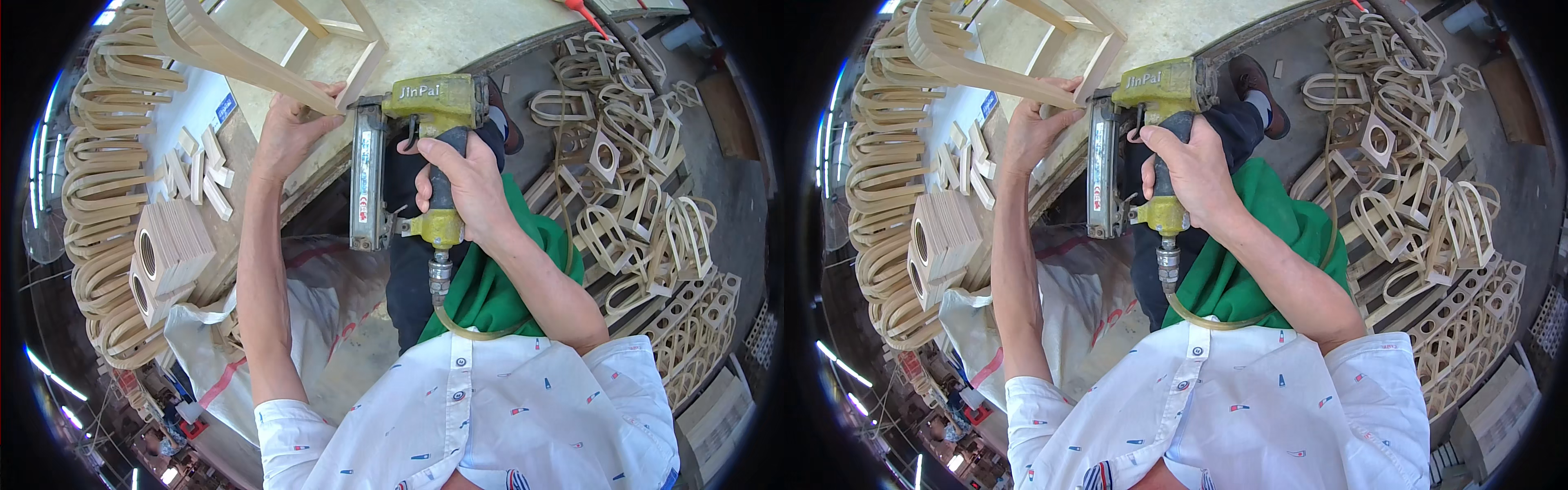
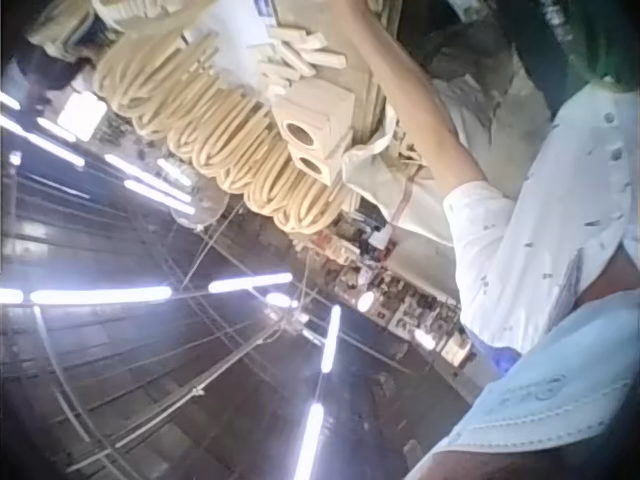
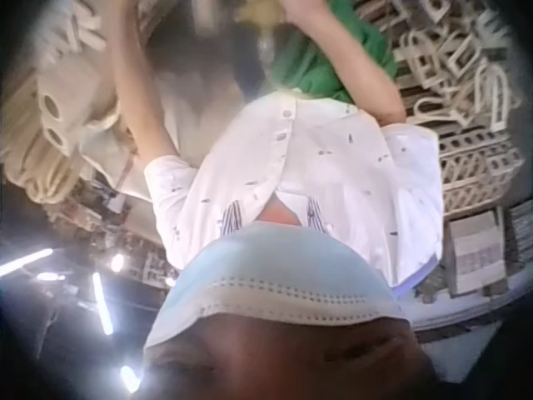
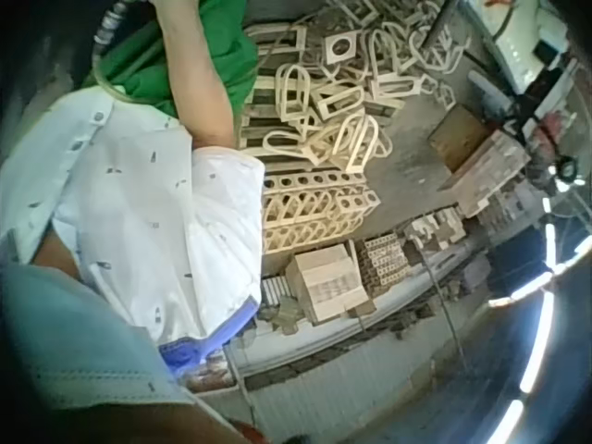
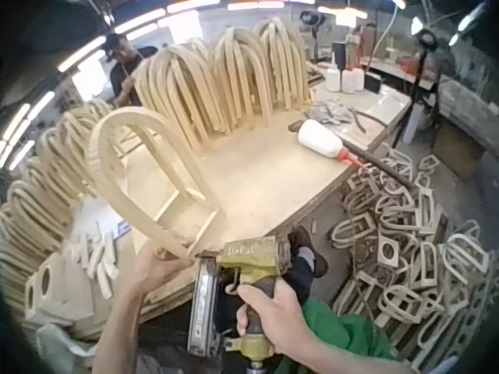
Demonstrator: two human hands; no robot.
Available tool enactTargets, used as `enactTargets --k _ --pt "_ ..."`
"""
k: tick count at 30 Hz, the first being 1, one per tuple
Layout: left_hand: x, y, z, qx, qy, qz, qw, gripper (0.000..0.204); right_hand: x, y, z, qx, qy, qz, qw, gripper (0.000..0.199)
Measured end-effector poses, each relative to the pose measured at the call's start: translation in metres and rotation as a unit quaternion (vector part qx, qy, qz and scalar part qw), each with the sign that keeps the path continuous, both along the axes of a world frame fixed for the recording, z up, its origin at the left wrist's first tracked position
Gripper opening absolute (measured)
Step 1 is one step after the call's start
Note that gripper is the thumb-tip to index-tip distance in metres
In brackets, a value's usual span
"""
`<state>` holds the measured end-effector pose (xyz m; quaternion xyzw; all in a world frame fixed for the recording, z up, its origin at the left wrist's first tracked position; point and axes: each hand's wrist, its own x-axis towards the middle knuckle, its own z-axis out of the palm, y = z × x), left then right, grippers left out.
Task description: The person assembles wooden chair frames by applying glue to joints and securing them with a pneumatic nail gun. They handle curved wooden pieces and small rectangular blocks, aligning them on a workbench before fastening. The process involves repeated gluing and nailing of multiple frame units.
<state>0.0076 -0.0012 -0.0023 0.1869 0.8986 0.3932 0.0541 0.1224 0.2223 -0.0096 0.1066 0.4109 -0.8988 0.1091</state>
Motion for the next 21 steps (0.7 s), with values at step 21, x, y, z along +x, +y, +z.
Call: enactTargets --k 21 --pt "-0.051 0.009 0.040 0.145 -0.119 -0.038 0.982 0.055 -0.038 0.049 0.014 0.013 -0.016 -0.062 0.998 0.018"
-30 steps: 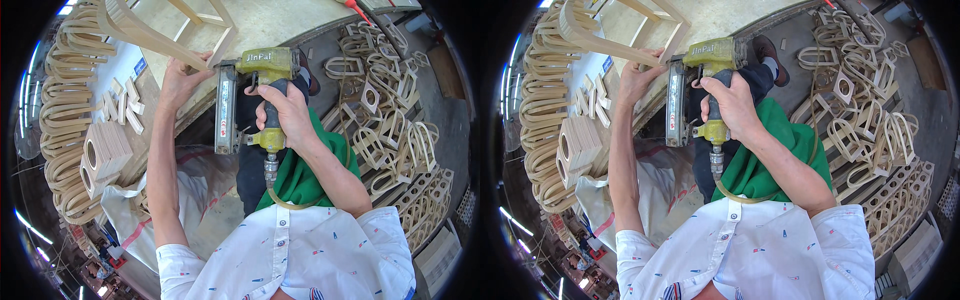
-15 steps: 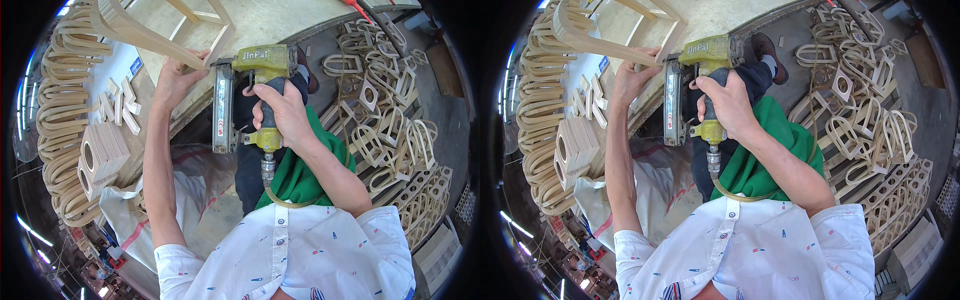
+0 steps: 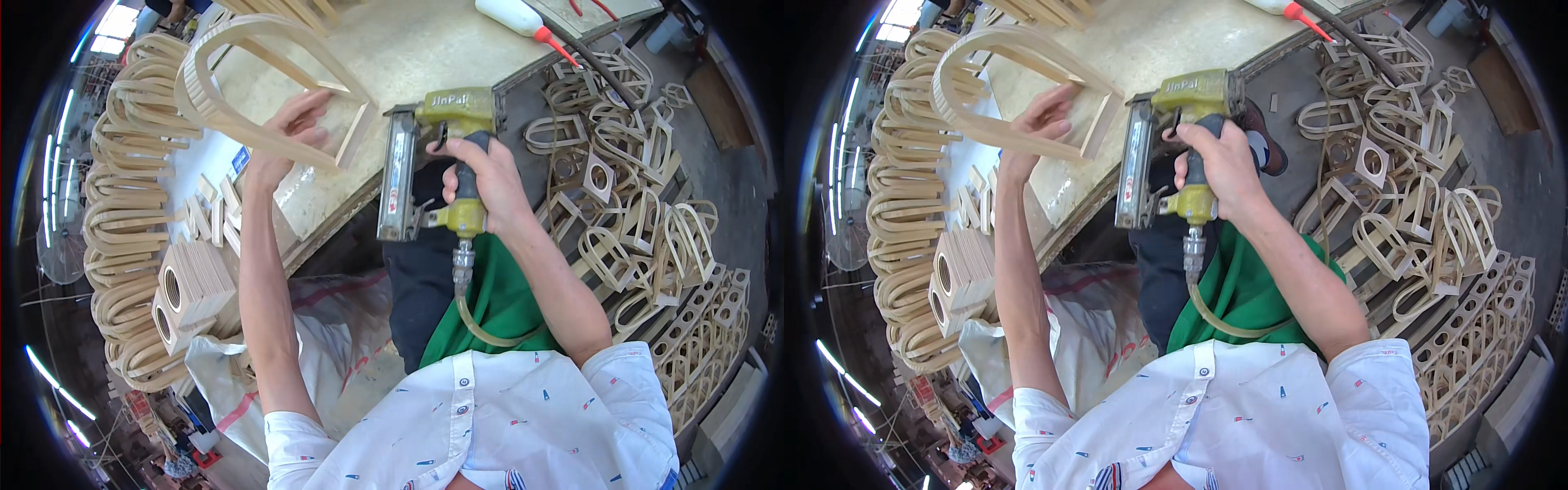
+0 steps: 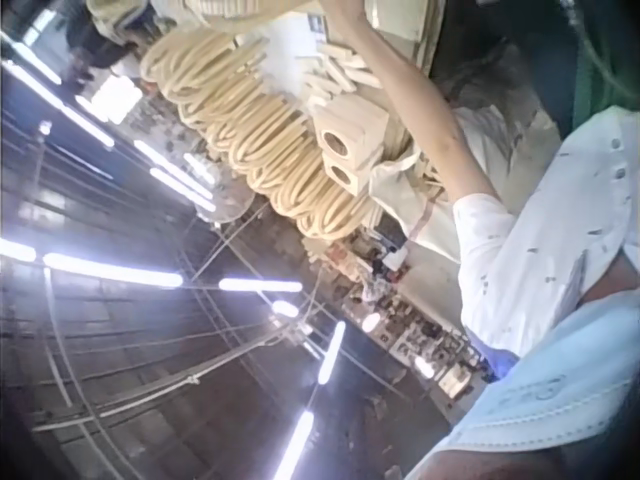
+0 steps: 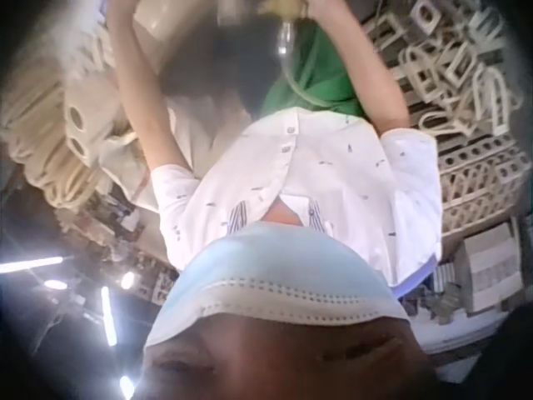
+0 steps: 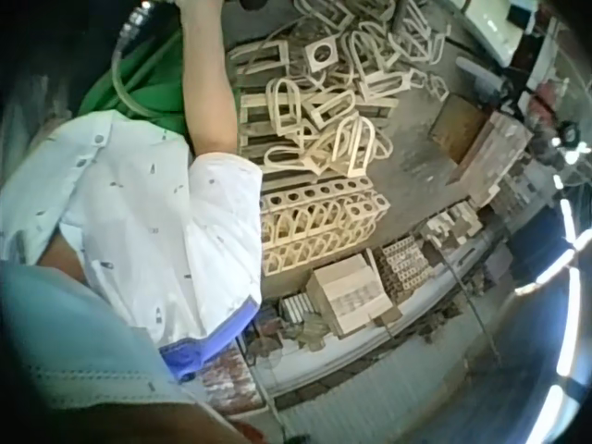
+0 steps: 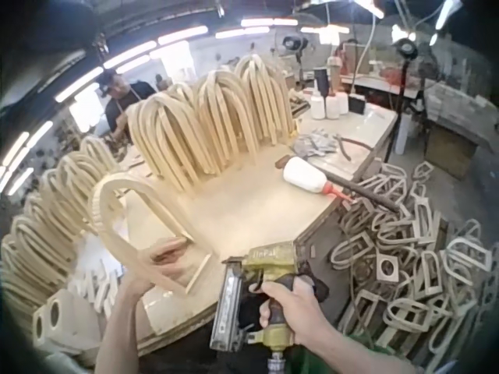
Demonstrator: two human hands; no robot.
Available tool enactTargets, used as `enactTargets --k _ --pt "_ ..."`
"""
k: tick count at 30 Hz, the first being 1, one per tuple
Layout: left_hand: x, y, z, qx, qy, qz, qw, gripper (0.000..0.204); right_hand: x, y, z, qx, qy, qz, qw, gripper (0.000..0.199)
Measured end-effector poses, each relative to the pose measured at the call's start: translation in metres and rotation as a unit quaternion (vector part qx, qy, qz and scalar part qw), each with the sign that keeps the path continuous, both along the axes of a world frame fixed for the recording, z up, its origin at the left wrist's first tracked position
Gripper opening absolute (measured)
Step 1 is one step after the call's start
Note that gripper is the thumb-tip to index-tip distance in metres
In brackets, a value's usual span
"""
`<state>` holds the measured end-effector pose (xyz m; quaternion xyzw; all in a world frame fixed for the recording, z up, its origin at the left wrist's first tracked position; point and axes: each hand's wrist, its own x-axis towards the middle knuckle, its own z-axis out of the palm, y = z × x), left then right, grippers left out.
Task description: The person assembles wooden chair frames by applying glue to joints and securing them with a pneumatic nail gun. They handle curved wooden pieces and small rectangular blocks, aligning them on a workbench before fastening. The process involves repeated gluing and nailing of multiple frame units.
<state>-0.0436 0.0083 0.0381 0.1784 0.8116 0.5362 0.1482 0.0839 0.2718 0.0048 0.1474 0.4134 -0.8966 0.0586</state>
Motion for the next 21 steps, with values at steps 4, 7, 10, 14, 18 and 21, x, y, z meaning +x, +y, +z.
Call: enactTargets --k 4,7,10,14,18,21 --pt "-0.030 0.016 -0.016 -0.064 0.027 -0.060 0.996 0.061 -0.021 0.013 -0.001 0.032 0.003 0.026 0.999 0.022" --pt "-0.034 0.021 -0.032 -0.035 -0.002 -0.112 0.993 0.062 -0.029 0.011 -0.001 0.038 0.006 0.024 0.999 0.021" --pt "-0.037 0.023 -0.033 -0.001 -0.056 -0.098 0.994 0.061 -0.034 0.014 -0.003 0.035 0.008 0.041 0.999 0.023" --pt "-0.033 0.025 -0.032 0.011 -0.068 -0.082 0.994 0.057 -0.034 0.013 -0.006 0.029 0.018 0.041 0.999 0.024" --pt "-0.032 0.025 -0.033 0.022 -0.065 -0.076 0.995 0.053 -0.033 0.008 -0.008 0.023 0.021 0.044 0.999 0.025" --pt "-0.033 0.024 -0.034 0.025 -0.058 -0.074 0.995 0.053 -0.033 0.007 -0.007 0.025 0.022 0.051 0.998 0.025"
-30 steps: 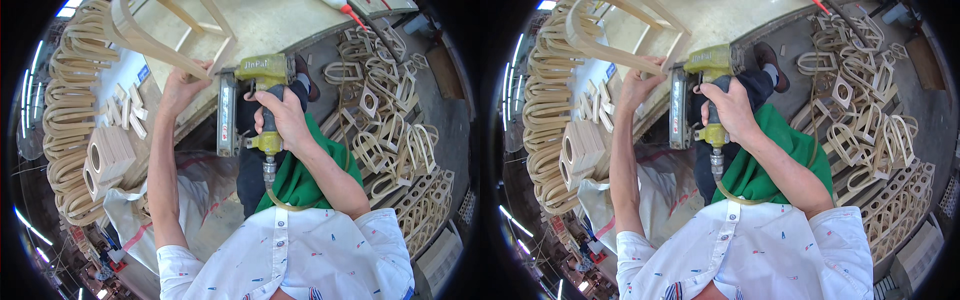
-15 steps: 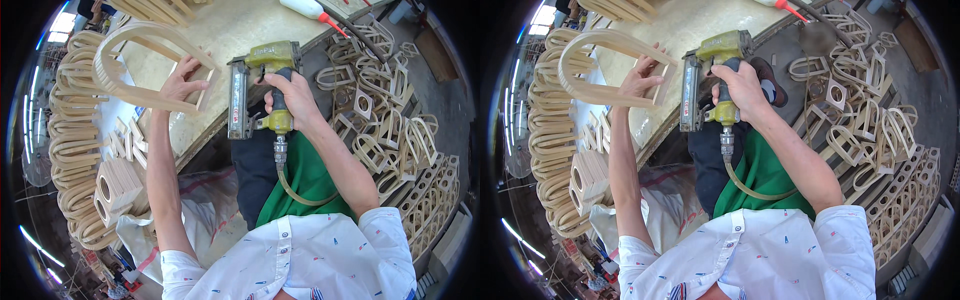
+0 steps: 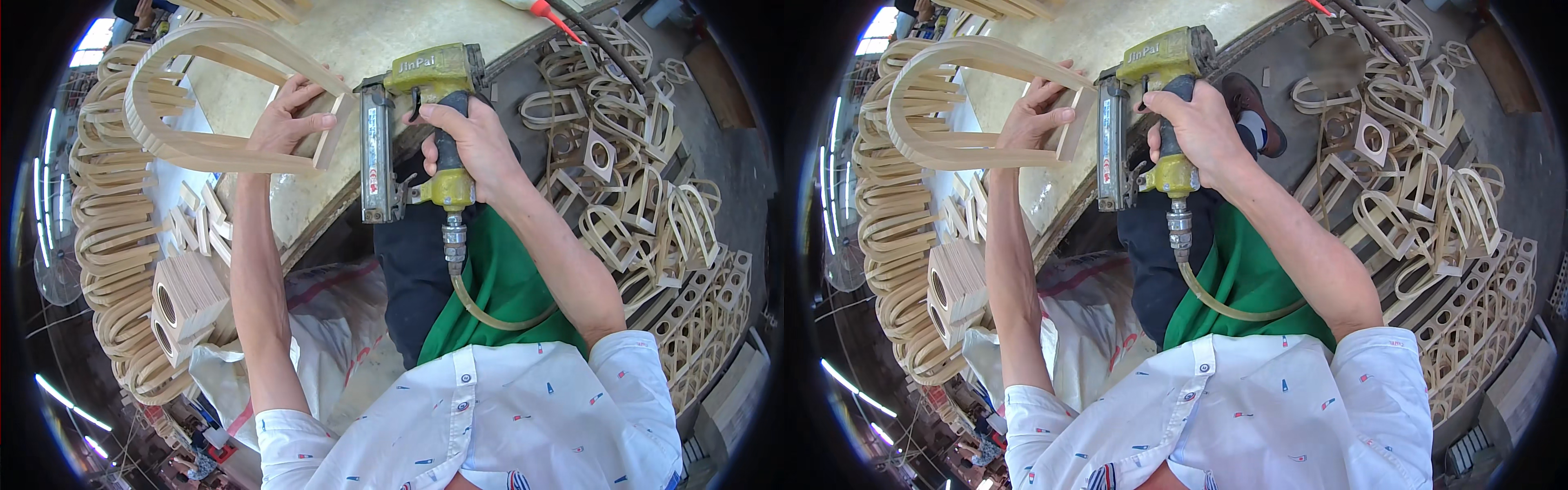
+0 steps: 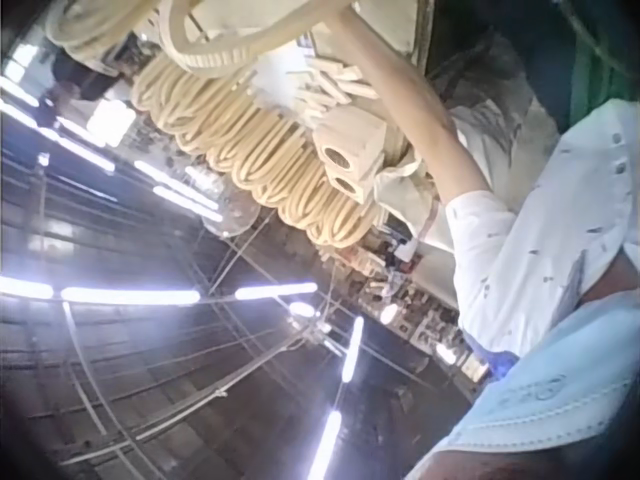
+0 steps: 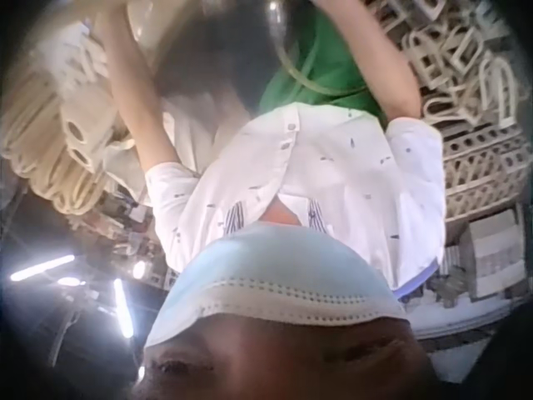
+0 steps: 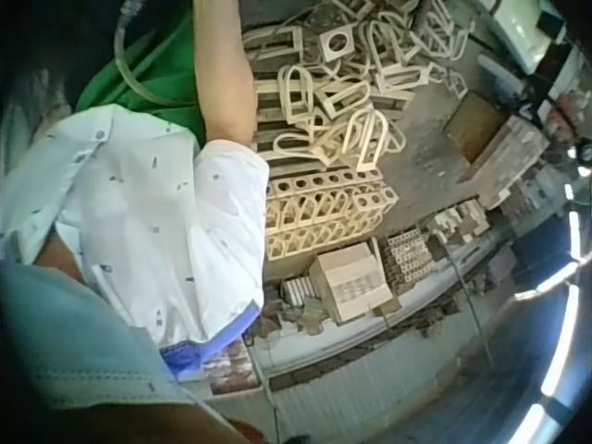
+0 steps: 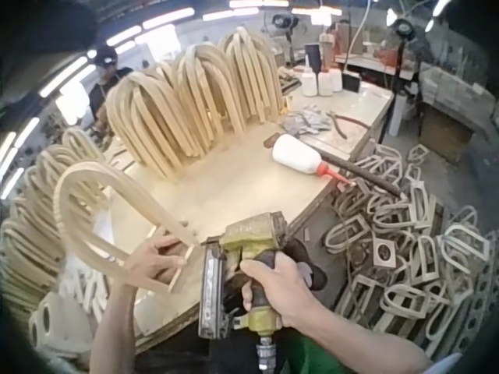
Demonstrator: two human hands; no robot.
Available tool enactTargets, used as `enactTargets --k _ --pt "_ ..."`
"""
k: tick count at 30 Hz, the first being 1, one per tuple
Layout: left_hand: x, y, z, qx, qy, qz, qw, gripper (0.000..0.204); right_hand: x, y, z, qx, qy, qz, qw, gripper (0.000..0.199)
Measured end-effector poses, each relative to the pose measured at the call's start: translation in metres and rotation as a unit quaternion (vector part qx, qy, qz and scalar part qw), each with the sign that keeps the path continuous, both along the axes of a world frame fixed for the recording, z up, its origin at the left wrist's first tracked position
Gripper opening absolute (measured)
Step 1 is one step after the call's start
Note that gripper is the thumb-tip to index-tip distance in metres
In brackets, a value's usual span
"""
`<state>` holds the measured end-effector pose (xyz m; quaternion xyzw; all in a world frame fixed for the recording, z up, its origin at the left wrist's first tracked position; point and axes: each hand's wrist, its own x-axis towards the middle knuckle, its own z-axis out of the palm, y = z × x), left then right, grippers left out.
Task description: The person assembles wooden chair frames by applying glue to joints and securing them with a pneumatic nail gun. They handle curved wooden pieces and small rectangular blocks, aligning them on a workbench before fastening. The process involves repeated gluing and nailing of multiple frame units.
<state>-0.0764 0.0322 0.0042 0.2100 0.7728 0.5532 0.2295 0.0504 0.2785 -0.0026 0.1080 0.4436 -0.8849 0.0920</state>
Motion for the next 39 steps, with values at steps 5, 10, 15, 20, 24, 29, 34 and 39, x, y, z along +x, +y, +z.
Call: enactTargets --k 5,10,15,20,24,29,34,39 --pt "-0.0004 0.0001 -0.0007 0.001 -0.005 0.009 1.000 0.052 0.0019 -0.0003 0.0008 0.002 -0.017 -0.014 1.000 0.024" --pt "0.0021 0.0009 0.0011 -0.001 -0.005 0.014 1.000 0.052 0.0017 -0.0021 0.0035 -0.009 -0.013 -0.032 0.999 0.023" --pt "0.0026 0.0013 0.0028 -0.003 -0.007 0.015 1.000 0.053 0.0029 -0.0012 0.0034 0.005 -0.016 -0.007 1.000 0.022" --pt "0.0045 0.0054 0.0072 -0.014 -0.009 0.019 1.000 0.054 0.0031 -0.0022 0.0022 -0.002 -0.014 -0.016 1.000 0.022" --pt "0.0038 0.0032 0.0054 0.003 -0.012 0.022 1.000 0.052 0.0016 -0.0009 -0.0004 -0.006 -0.015 -0.011 1.000 0.022" --pt "0.0029 0.0009 0.0013 0.001 0.004 0.021 1.000 0.053 0.0027 -0.0030 -0.0022 -0.015 -0.009 -0.009 1.000 0.022" --pt "0.0027 0.0006 0.0018 0.006 -0.006 0.021 1.000 0.053 0.0031 -0.0014 -0.0020 -0.016 0.005 -0.006 1.000 0.020" --pt "0.0033 0.0032 0.0029 0.017 -0.020 0.026 0.999 0.052 0.0021 0.0014 -0.0021 -0.028 -0.013 0.000 1.000 0.023"
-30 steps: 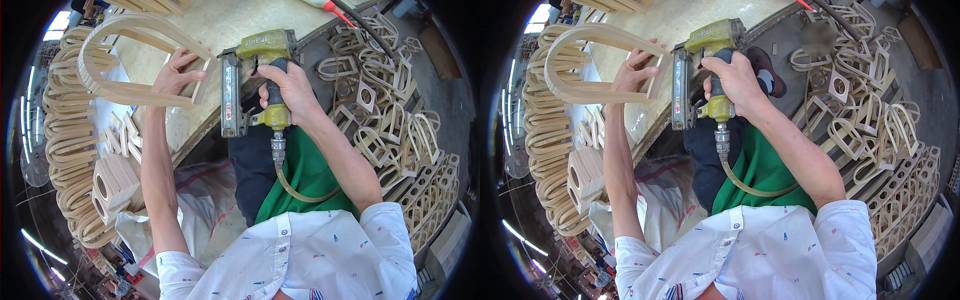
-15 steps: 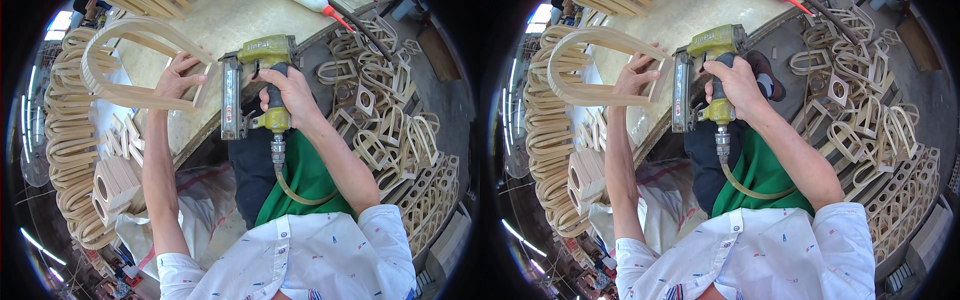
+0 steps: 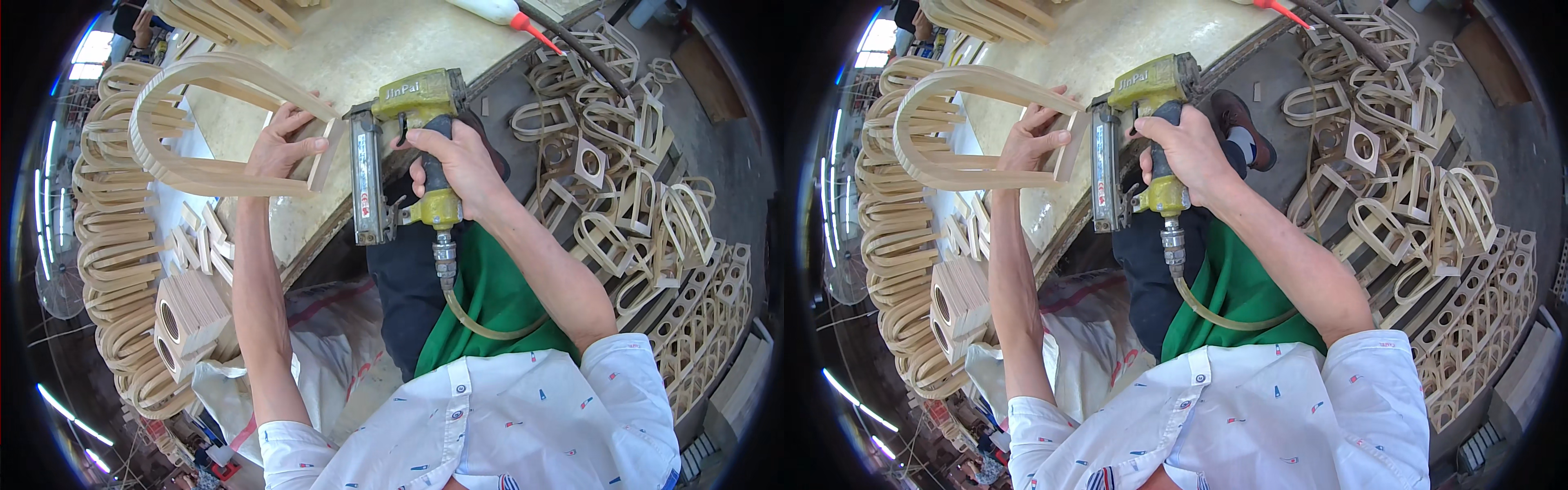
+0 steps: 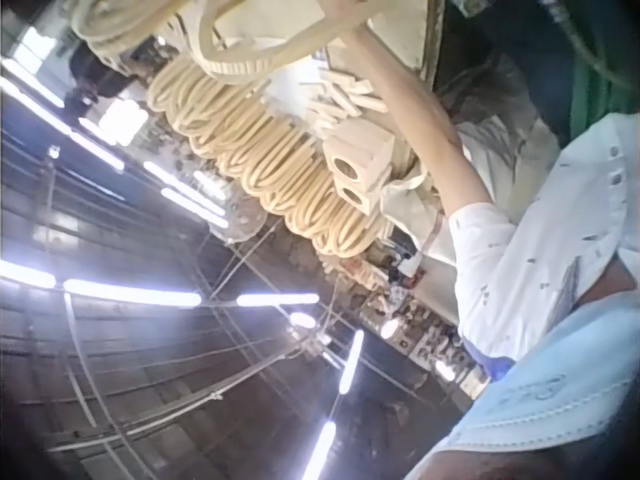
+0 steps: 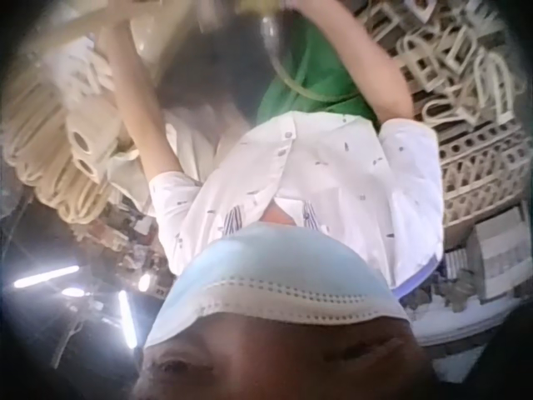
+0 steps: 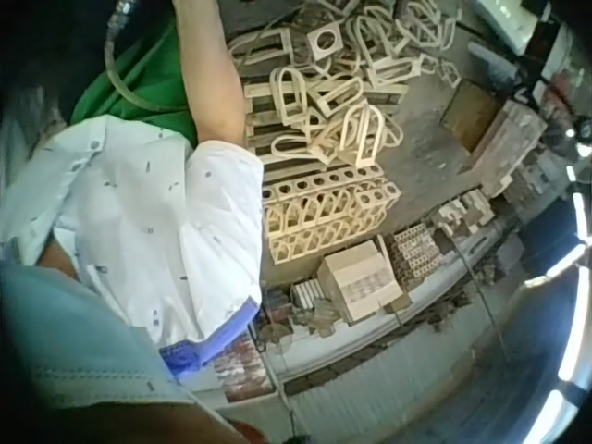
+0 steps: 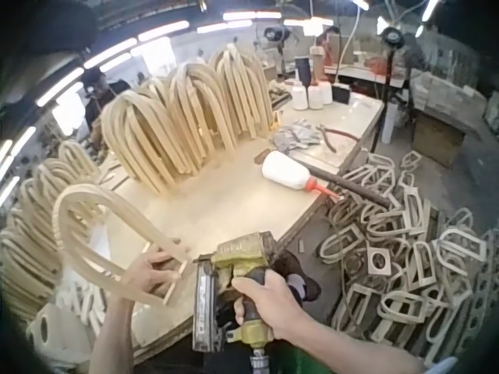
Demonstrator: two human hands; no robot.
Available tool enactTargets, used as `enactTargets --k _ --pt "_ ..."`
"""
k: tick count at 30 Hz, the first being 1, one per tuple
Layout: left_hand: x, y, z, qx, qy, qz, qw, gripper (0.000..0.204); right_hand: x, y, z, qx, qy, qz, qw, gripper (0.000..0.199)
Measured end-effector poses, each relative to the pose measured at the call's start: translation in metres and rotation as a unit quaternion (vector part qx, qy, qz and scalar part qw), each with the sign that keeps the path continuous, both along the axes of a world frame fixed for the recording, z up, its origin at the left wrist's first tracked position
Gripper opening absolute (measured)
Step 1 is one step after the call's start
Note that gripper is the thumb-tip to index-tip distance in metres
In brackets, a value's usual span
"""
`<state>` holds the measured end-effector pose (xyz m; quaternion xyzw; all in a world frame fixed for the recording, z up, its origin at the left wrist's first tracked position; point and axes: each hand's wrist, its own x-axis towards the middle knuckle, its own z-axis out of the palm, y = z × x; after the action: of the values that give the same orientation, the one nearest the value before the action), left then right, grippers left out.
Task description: The person assembles wooden chair frames by applying glue to joints and securing them with a pneumatic nail gun. They handle curved wooden pieces and small rectangular blocks, aligning them on a workbench before fastening. The process involves repeated gluing and nailing of multiple frame units.
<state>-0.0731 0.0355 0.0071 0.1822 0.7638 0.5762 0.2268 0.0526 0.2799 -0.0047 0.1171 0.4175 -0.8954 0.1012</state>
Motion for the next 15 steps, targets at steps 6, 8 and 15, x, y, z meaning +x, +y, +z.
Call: enactTargets --k 6,8,15 --pt "0.000 -0.004 -0.002 -0.016 0.027 -0.011 0.999 0.053 -0.004 0.010 0.003 -0.019 0.004 0.002 1.000 0.021" --pt "-0.001 -0.008 -0.001 -0.053 0.054 -0.013 0.997 0.054 -0.003 0.016 0.012 0.003 0.037 -0.011 0.999 0.024" --pt "-0.005 -0.005 -0.004 -0.099 0.106 -0.012 0.989 0.056 -0.005 0.058 0.068 0.191 0.096 0.069 0.974 0.029"
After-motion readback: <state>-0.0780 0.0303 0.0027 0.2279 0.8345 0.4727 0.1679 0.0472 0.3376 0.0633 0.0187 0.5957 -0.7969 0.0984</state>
